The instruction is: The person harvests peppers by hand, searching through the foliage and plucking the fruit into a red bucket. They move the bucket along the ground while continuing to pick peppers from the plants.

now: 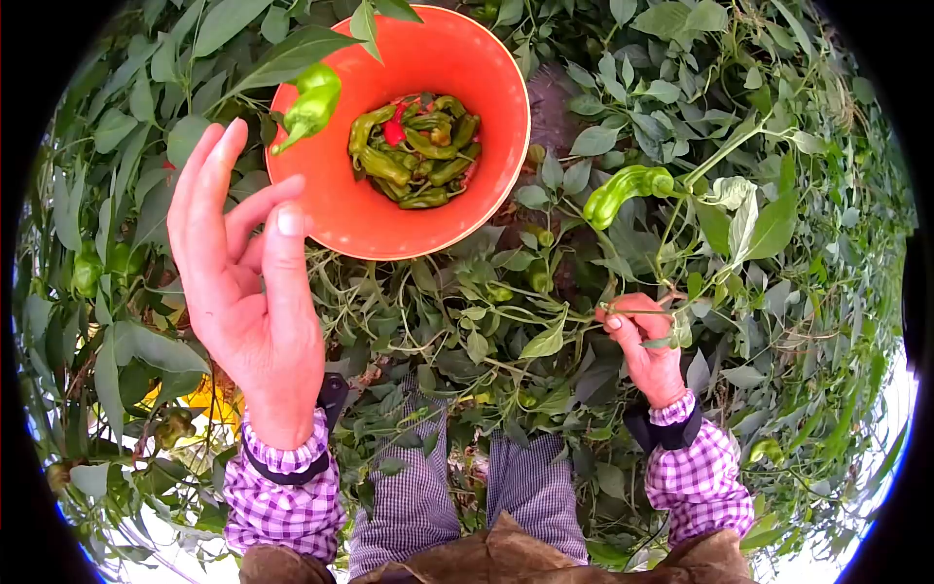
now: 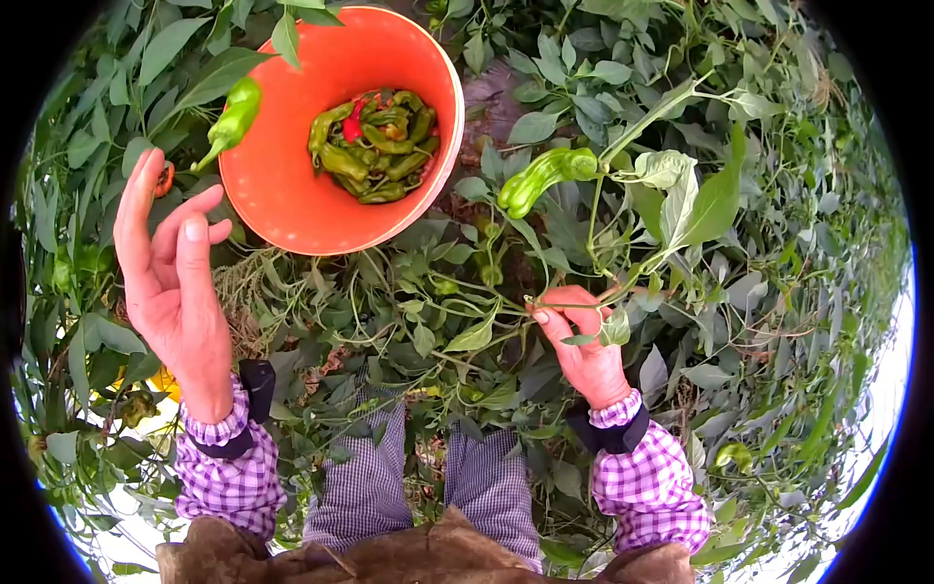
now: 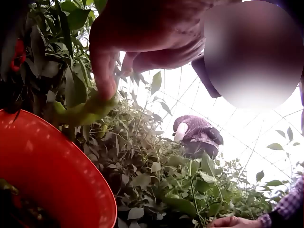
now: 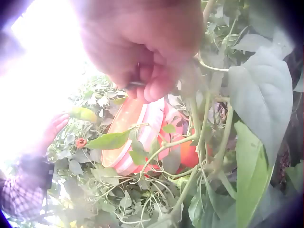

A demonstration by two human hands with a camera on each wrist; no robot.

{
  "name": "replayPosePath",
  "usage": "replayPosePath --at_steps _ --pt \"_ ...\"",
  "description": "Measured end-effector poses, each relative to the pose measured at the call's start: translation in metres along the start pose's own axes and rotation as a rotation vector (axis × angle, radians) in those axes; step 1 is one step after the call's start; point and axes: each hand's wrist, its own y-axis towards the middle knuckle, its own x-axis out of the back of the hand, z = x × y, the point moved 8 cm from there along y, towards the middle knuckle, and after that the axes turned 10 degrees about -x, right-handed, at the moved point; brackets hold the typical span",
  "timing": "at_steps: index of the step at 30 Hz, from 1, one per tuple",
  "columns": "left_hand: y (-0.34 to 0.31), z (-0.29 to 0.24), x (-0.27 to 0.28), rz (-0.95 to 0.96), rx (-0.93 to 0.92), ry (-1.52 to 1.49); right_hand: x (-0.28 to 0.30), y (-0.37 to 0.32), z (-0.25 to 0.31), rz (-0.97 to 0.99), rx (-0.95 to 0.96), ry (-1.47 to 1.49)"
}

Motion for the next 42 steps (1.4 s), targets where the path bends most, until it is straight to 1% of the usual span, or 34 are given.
replayPosePath --at_steps 1,2,3,4,5,6,7,8,9,11,12,13,14,15,17,21,22,23,25,26,27,28,29,31,33,35,36,37,38,39,41,42 --pt "-0.005 0.002 -0.006 -0.007 -0.014 0.008 0.001 -0.002 -0.002 0.01 -0.05 0.019" --pt "-0.018 0.015 -0.023 0.085 0.092 -0.079 0.0 -0.001 -0.006 0.018 -0.101 0.036" --pt "-0.038 0.028 -0.047 0.251 0.235 -0.119 -0.001 -0.001 -0.007 0.02 -0.104 0.034" --pt "-0.055 0.028 -0.075 0.459 0.146 -0.045 0.0 -0.002 -0.007 0.031 -0.081 0.027" --pt "-0.079 0.032 -0.105 0.588 0.063 -0.033 -0.001 -0.003 -0.007 0.043 -0.061 0.023" --pt "-0.11 0.038 -0.134 0.798 0.089 0.008 0.0 -0.006 -0.005 0.056 -0.048 0.027" --pt "-0.149 0.056 -0.163 0.975 0.047 0.071 0.0 -0.006 -0.005 0.059 -0.055 0.028" --pt "-0.165 0.062 -0.183 1.089 0.009 0.086 0.0 -0.005 -0.008 0.061 -0.113 0.038" --pt "-0.181 0.074 -0.198 1.153 0.03 0.015 -0.001 -0.001 -0.012 0.062 -0.179 0.049" --pt "-0.207 0.096 -0.223 1.24 0.231 -0.049 -0.001 -0.003 -0.014 0.054 -0.154 0.076" --pt "-0.203 0.096 -0.229 1.244 0.234 -0.052 -0.001 -0.003 -0.013 0.067 -0.138 0.044" --pt "-0.202 0.096 -0.234 1.314 0.206 -0.048 -0.002 -0.003 -0.012 0.08 -0.12 0.014" --pt "-0.202 0.094 -0.238 1.386 0.175 -0.045 0.0 -0.003 -0.011 0.043 -0.065 0.044" --pt "-0.201 0.094 -0.24 1.389 0.174 -0.042 0.0 -0.004 -0.011 0.042 -0.066 0.048" --pt "-0.211 0.094 -0.243 1.547 0.221 -0.046 0.001 -0.003 -0.012 0.036 -0.111 0.048" --pt "-0.216 0.094 -0.25 1.562 0.242 -0.059 0.001 -0.002 -0.01 0.022 -0.116 0.085" --pt "-0.221 0.094 -0.254 1.636 0.242 -0.071 0.001 -0.002 -0.009 0.021 -0.116 0.083" --pt "-0.219 0.096 -0.256 1.633 0.238 -0.073 0.001 -0.002 -0.011 0.026 -0.133 0.062" --pt "-0.238 0.1 -0.26 1.69 0.333 -0.35 -0.001 -0.003 -0.013 0.029 -0.154 0.04" --pt "-0.251 0.107 -0.263 1.696 0.376 -0.482 -0.001 -0.004 -0.015 0.005 -0.169 0.108" --pt "-0.246 0.105 -0.258 1.699 0.376 -0.484 0.0 -0.003 -0.016 -0.022 -0.187 0.177" --pt "-0.243 0.107 -0.248 1.745 0.597 -0.405 0.0 -0.002 -0.015 -0.044 -0.231 0.132" --pt "-0.243 0.108 -0.242 1.786 0.805 -0.325 0.004 -0.011 -0.034 -0.101 -0.343 0.145" --pt "-0.253 0.112 -0.251 1.708 0.437 -0.272 0.012 -0.011 -0.016 -0.293 -0.227 0.011" --pt "-0.268 0.115 -0.25 1.783 0.702 -0.318 -0.012 -0.01 -0.009 -0.052 -0.024 -0.328" --pt "-0.245 0.101 -0.248 1.617 0.42 -0.316 -0.042 -0.008 -0.009 0.009 0.002 -0.574" --pt "-0.245 0.101 -0.246 1.527 0.417 -0.39 -0.05 -0.006 -0.01 0.008 0.003 -0.663" --pt "-0.233 0.098 -0.236 1.387 0.442 -0.415 -0.055 -0.003 -0.01 0.006 0.007 -0.75" --pt "-0.236 0.1 -0.236 1.465 0.503 -0.355 -0.056 0.0 -0.016 0.069 -0.034 -0.826" --pt "-0.227 0.092 -0.233 1.544 0.565 -0.289 -0.059 0.003 -0.019 0.094 -0.032 -0.935" --pt "-0.238 0.1 -0.23 1.369 0.052 -0.184 -0.07 0.003 -0.034 0.119 -0.037 -0.967" --pt "-0.227 0.084 -0.231 1.491 0.162 -0.007 -0.076 0.004 -0.036 0.132 -0.019 -0.973"
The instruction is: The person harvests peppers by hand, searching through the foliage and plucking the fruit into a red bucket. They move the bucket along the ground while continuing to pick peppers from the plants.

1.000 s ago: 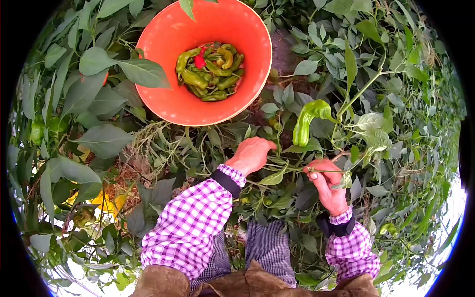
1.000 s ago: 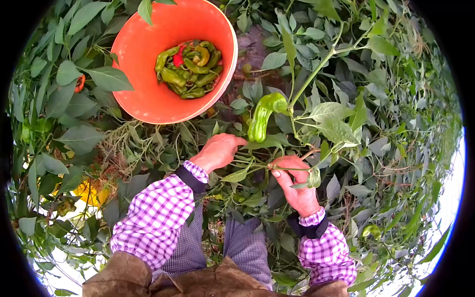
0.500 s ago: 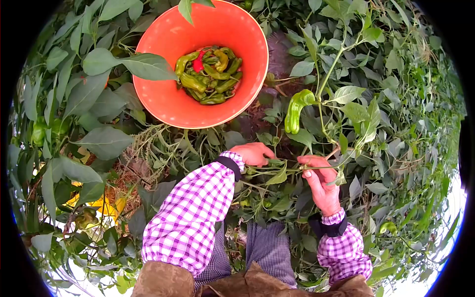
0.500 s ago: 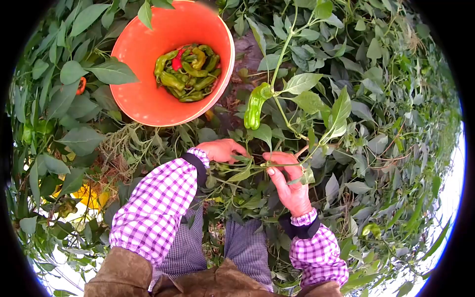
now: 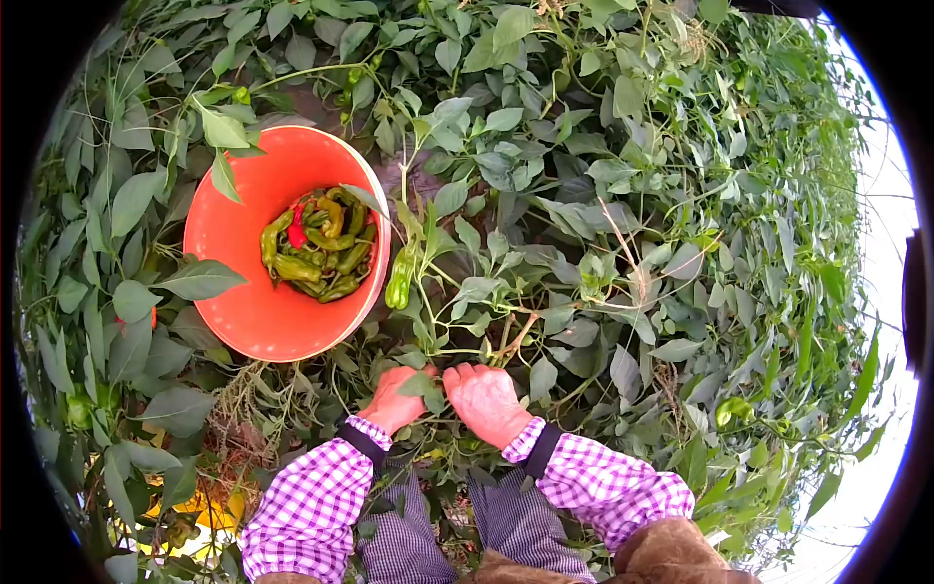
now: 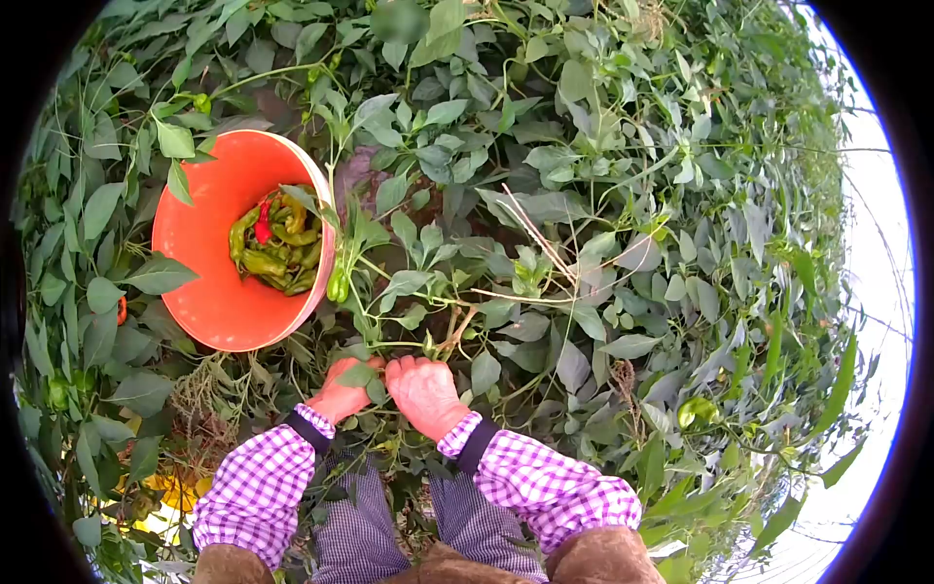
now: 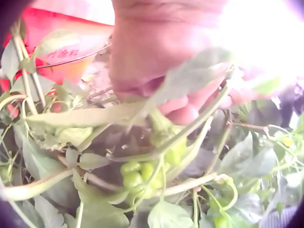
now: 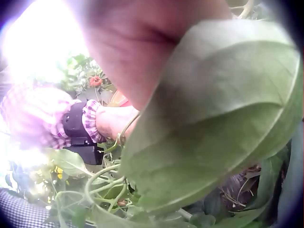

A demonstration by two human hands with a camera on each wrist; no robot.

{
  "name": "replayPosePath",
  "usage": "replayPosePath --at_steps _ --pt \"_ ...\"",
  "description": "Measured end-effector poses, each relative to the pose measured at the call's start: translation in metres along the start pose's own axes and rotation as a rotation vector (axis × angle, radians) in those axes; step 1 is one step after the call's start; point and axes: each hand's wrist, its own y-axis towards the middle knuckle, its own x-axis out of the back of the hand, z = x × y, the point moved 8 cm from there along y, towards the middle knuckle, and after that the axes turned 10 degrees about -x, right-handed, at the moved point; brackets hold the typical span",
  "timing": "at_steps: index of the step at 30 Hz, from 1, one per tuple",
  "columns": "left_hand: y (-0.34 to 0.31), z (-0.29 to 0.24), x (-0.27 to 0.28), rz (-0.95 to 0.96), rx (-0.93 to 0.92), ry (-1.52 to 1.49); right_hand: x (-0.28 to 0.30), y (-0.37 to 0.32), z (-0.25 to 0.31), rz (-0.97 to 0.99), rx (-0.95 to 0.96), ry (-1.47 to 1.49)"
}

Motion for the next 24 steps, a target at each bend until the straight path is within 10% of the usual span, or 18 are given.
replayPosePath --at_steps 1,7,13,18,24 --pt "-0.011 -0.023 0.012 -0.35 -0.258 0.155 -0.001 0.001 -0.001 -0.003 -0.011 -0.002" --pt "-0.027 -0.044 0.019 -0.343 -0.215 0.347 -0.005 0.006 -0.014 0.006 -0.019 0.115" --pt "-0.039 -0.017 0.036 -0.504 -0.042 -0.119 0.009 0.008 -0.016 -0.052 0.048 0.199" --pt "-0.045 -0.033 0.047 -0.234 -0.371 0.079 0.016 -0.007 -0.018 -0.09 0.15 0.272" --pt "-0.029 0.001 0.029 0.149 -0.209 -0.144 0.024 -0.016 -0.017 -0.132 0.152 0.384"
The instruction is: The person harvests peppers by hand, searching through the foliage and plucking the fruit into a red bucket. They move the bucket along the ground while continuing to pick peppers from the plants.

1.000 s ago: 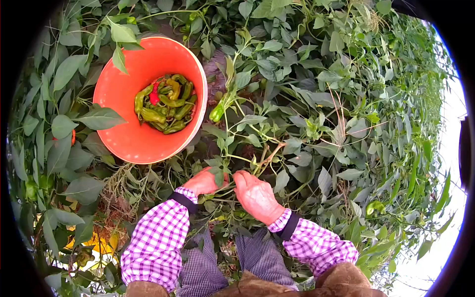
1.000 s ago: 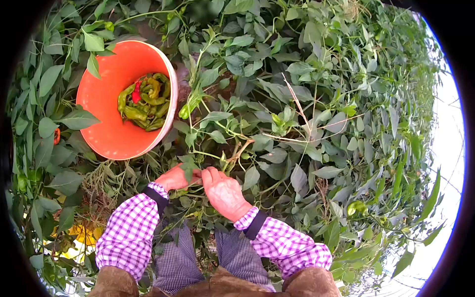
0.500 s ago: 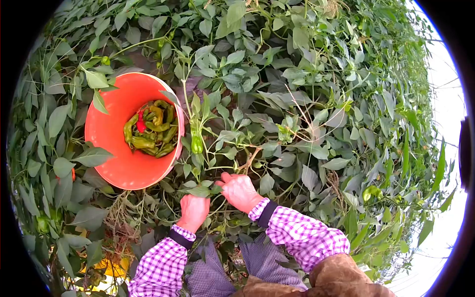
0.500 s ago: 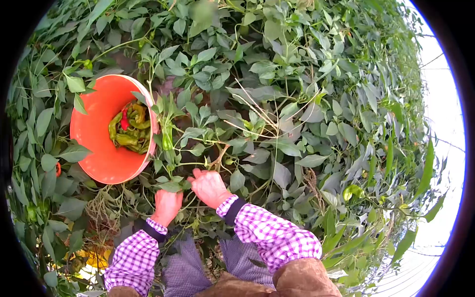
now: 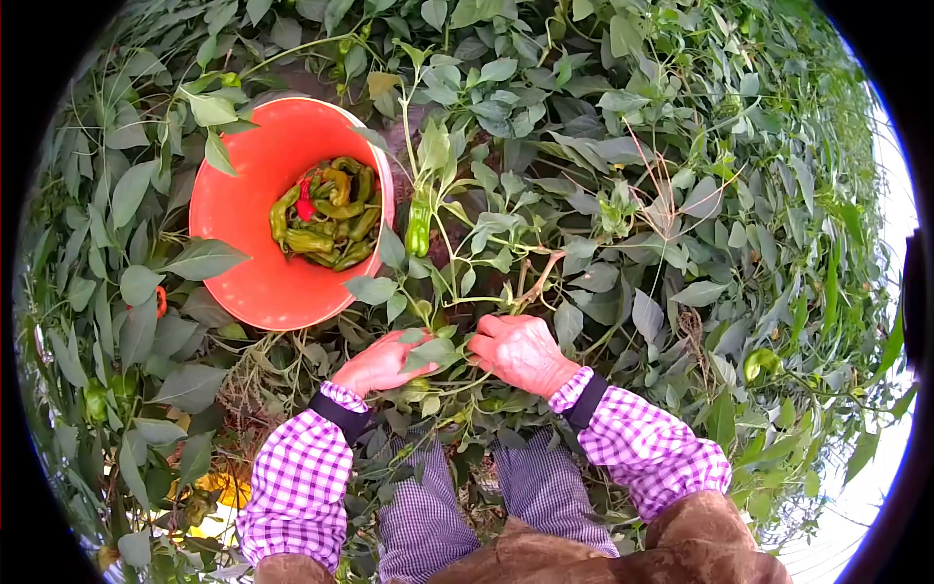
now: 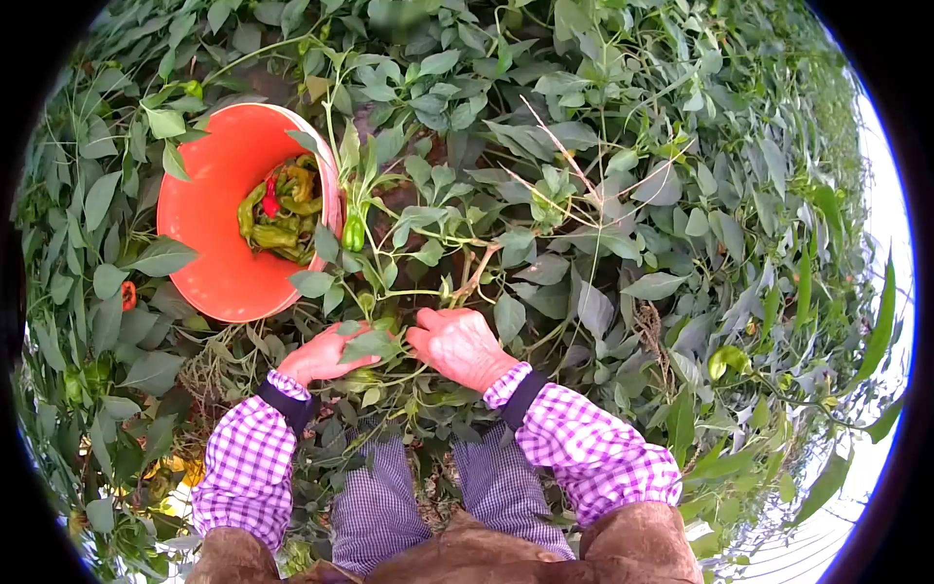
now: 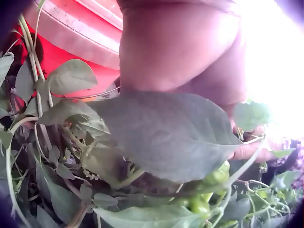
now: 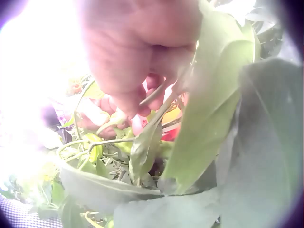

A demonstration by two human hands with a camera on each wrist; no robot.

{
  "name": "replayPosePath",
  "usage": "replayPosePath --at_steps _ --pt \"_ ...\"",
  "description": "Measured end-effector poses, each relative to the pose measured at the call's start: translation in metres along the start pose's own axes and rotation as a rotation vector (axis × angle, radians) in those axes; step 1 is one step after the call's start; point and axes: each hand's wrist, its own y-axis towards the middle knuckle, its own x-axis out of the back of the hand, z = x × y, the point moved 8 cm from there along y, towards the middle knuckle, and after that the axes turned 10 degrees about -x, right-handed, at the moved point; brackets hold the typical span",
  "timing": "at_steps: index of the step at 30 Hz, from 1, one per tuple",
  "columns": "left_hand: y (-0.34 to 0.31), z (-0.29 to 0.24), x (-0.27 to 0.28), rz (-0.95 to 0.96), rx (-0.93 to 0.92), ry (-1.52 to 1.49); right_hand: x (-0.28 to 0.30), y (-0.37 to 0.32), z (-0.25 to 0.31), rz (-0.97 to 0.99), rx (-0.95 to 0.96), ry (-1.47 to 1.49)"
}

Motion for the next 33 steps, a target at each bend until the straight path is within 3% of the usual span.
replayPosePath --at_steps 1,2,5,7,9,10,14,17,20,21,22,23,25,26,27,29,31,33 --pt "0.004 -0.002 0.001 0.003 -0.004 -0.034 -0.001 -0.001 0.0 0.007 -0.001 -0.016" --pt "0.003 -0.017 0.01 -0.135 -0.098 0.183 -0.003 -0.002 -0.003 0.029 -0.026 -0.03" --pt "0.012 -0.023 0.001 -0.114 -0.121 0.37 -0.006 -0.003 -0.007 0.03 -0.055 -0.084" --pt "0.016 -0.052 0.004 -0.03 -0.094 0.723 -0.011 -0.003 -0.01 0.029 -0.068 -0.092" --pt "0.011 -0.048 -0.015 -0.042 -0.074 0.785 -0.019 -0.002 -0.02 0.053 -0.07 -0.124" --pt "0.003 -0.084 -0.002 -0.19 -0.228 0.8 -0.024 -0.003 -0.031 0.081 -0.121 -0.164" --pt "-0.046 -0.15 0.053 -0.616 -0.205 0.565 -0.037 -0.01 -0.043 0.122 -0.101 -0.187" --pt "-0.088 -0.187 0.105 -0.868 -0.244 0.66 -0.027 -0.003 -0.027 0.097 -0.08 -0.165" --pt "-0.123 -0.18 0.152 -1.29 -0.24 0.668 -0.017 -0.005 -0.026 0.04 -0.113 -0.124" --pt "-0.127 -0.171 0.166 -1.297 -0.143 0.73 -0.017 -0.006 -0.032 0.052 -0.164 -0.023" --pt "-0.128 -0.165 0.171 -1.4 -0.071 0.548 0.002 -0.002 -0.029 -0.052 -0.172 0.106" --pt "-0.129 -0.161 0.172 -1.456 -0.143 0.469 0.023 0.002 -0.025 -0.158 -0.179 0.238" --pt "-0.125 -0.156 0.155 -1.439 -0.172 0.408 0.036 0.004 -0.041 -0.125 -0.297 0.487" --pt "-0.113 -0.153 0.14 -1.316 -0.139 0.387 0.05 0.002 -0.04 -0.143 -0.278 0.443" --pt "-0.092 -0.155 0.12 -1.165 -0.18 0.362 0.049 -0.005 -0.048 -0.095 -0.416 0.526" --pt "-0.048 -0.154 0.072 -0.869 -0.262 0.349 0.049 -0.018 -0.036 -0.017 -0.354 0.328" --pt "-0.01 -0.13 0.013 -0.573 -0.247 0.102 0.024 -0.045 -0.022 0.169 -0.209 -0.009" --pt "0.014 -0.104 -0.039 -0.332 -0.186 0.193 -0.001 -0.082 -0.014 0.511 -0.216 -0.243"
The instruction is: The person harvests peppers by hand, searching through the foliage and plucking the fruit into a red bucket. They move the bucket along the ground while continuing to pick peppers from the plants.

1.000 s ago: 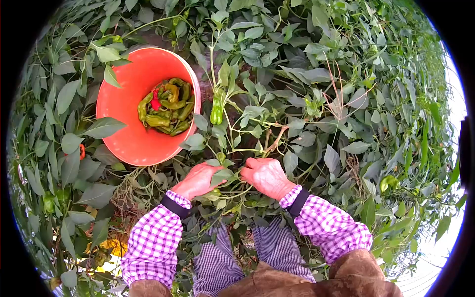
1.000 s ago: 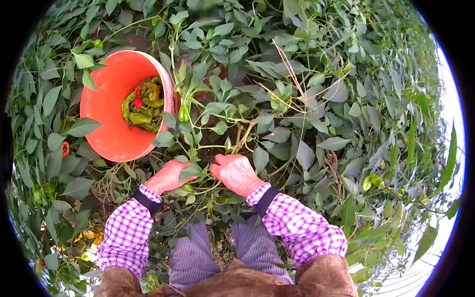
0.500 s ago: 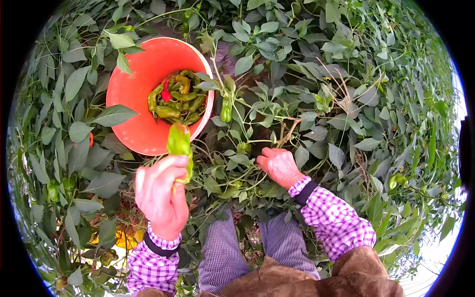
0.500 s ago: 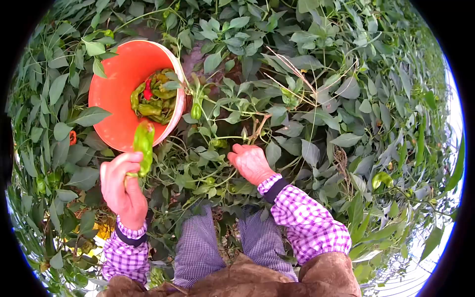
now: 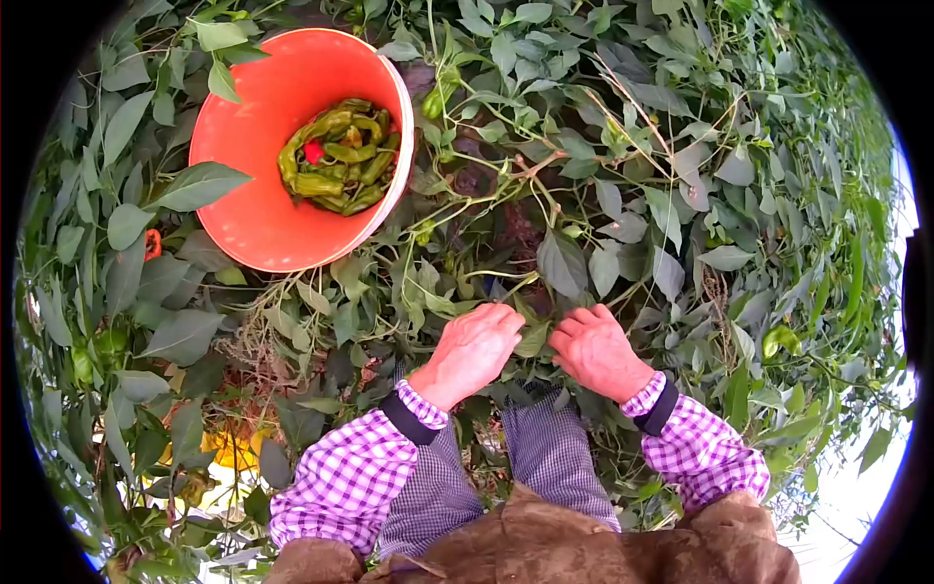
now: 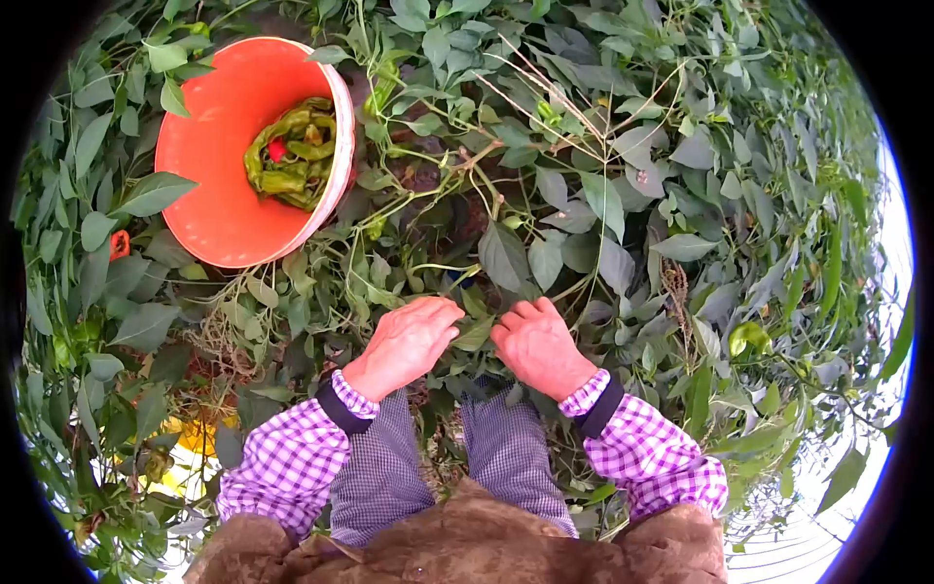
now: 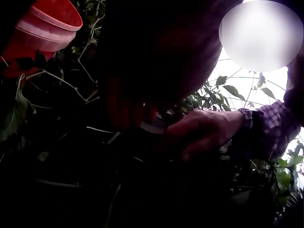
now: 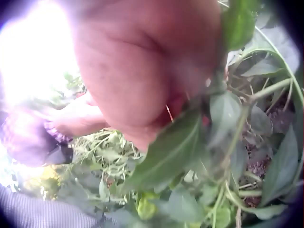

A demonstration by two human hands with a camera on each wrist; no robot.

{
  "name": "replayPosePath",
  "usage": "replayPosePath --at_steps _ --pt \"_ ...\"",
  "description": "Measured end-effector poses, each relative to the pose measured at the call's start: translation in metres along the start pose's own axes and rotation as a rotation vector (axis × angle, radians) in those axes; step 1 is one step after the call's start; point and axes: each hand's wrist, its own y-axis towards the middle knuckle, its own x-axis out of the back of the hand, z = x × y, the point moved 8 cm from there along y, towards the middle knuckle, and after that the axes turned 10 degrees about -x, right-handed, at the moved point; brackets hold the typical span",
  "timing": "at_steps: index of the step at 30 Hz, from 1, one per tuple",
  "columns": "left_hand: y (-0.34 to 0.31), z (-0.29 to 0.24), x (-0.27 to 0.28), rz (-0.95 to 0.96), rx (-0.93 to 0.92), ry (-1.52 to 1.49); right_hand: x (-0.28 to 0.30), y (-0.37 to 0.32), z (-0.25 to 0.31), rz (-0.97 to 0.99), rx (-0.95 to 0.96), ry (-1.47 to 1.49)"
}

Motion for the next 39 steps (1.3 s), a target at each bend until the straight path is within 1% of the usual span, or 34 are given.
replayPosePath --at_steps 1,2,3,4,5,6,7,8,9,10,12,14,15,16,18,20,21,22,23,24,26,27,28,30,31,32,33,34,35,36,38,39 --pt "-0.007 0.01 -0.029 0.146 -0.058 0.089 -0.01 -0.013 -0.004 0.007 -0.007 0.0" --pt "-0.013 0.022 -0.047 0.145 -0.061 0.083 -0.015 -0.027 -0.01 -0.085 0.046 -0.039" --pt "-0.024 0.03 -0.072 0.27 -0.093 0.393 -0.016 -0.039 -0.015 -0.17 0.098 -0.075" --pt "-0.03 0.034 -0.078 0.259 -0.112 0.465 -0.014 -0.046 -0.02 -0.162 0.092 -0.073" --pt "-0.037 0.037 -0.084 0.246 -0.129 0.537 -0.009 -0.053 -0.023 -0.13 0.096 0.019" --pt "-0.036 0.034 -0.074 0.246 -0.109 0.495 -0.007 -0.059 -0.028 -0.1 0.099 0.111" --pt "-0.035 0.03 -0.065 0.245 -0.089 0.454 -0.003 -0.065 -0.036 -0.132 0.098 0.243" --pt "-0.03 0.023 -0.052 0.388 -0.049 0.537 0.016 -0.066 -0.041 -0.212 0.021 0.233" --pt "-0.031 0.027 -0.051 0.405 -0.045 0.552 0.029 -0.067 -0.047 -0.263 -0.026 0.145" --pt "-0.032 0.027 -0.048 0.344 -0.069 0.499 0.04 -0.067 -0.055 -0.31 -0.074 0.057" --pt "-0.032 0.026 -0.046 0.358 -0.076 0.524 0.04 -0.062 -0.08 -0.281 -0.219 -0.1" --pt "-0.016 0.008 -0.033 0.352 -0.072 0.471 0.044 -0.059 -0.101 -0.296 -0.285 -0.16" --pt "-0.004 -0.008 -0.017 0.17 -0.089 0.328 0.048 -0.057 -0.11 -0.264 -0.352 -0.189" --pt "0.006 -0.022 -0.001 -0.009 -0.107 0.183 0.053 -0.058 -0.116 -0.301 -0.376 -0.158" --pt "0.025 -0.04 0.003 -0.094 -0.169 0.107 0.046 -0.062 -0.132 -0.265 -0.443 -0.174" --pt "0.046 -0.047 -0.02 -0.04 -0.169 0.01 0.036 -0.076 -0.131 -0.19 -0.391 -0.164" --pt "0.057 -0.051 -0.035 0.002 -0.16 -0.016 0.036 -0.085 -0.124 -0.261 -0.331 -0.075" --pt "0.067 -0.054 -0.05 0.045 -0.151 -0.044 0.026 -0.095 -0.123 -0.248 -0.285 -0.057" --pt "0.072 -0.051 -0.071 0.114 -0.131 -0.11 0.018 -0.105 -0.121 -0.222 -0.287 -0.026" --pt "0.076 -0.05 -0.089 0.141 -0.104 -0.173 0.013 -0.114 -0.119 -0.197 -0.289 0.005" --pt "0.076 -0.045 -0.12 0.172 0.004 -0.322 -0.001 -0.13 -0.13 -0.205 -0.343 0.165" --pt "0.075 -0.041 -0.127 0.254 0.109 -0.303 -0.005 -0.137 -0.136 -0.185 -0.395 0.214" --pt "0.074 -0.04 -0.131 0.257 0.108 -0.306 -0.006 -0.14 -0.14 -0.182 -0.399 0.215" --pt "0.07 -0.032 -0.128 0.129 0.119 -0.309 -0.008 -0.145 -0.147 -0.18 -0.401 0.279" --pt "0.07 -0.032 -0.12 -0.003 0.102 -0.292 -0.009 -0.147 -0.149 -0.177 -0.405 0.279" --pt "0.07 -0.028 -0.115 -0.053 0.083 -0.265 -0.009 -0.146 -0.149 -0.159 -0.404 0.298" --pt "0.071 -0.02 -0.113 -0.064 0.126 -0.285 -0.008 -0.144 -0.149 -0.144 -0.402 0.316" --pt "0.073 -0.014 -0.108 -0.076 0.17 -0.306 0.005 -0.137 -0.143 -0.142 -0.403 0.314" --pt "0.075 -0.009 -0.102 -0.098 0.21 -0.346 0.034 -0.13 -0.131 -0.264 -0.38 0.278" --pt "0.074 -0.003 -0.1 -0.127 0.217 -0.314 0.056 -0.124 -0.124 -0.385 -0.357 0.242" --pt "0.072 0.003 -0.1 -0.117 0.218 -0.295 0.078 -0.111 -0.126 -0.57 -0.277 0.247" --pt "0.072 0.002 -0.098 -0.1 0.229 -0.266 0.077 -0.105 -0.143 -0.626 -0.356 0.443"
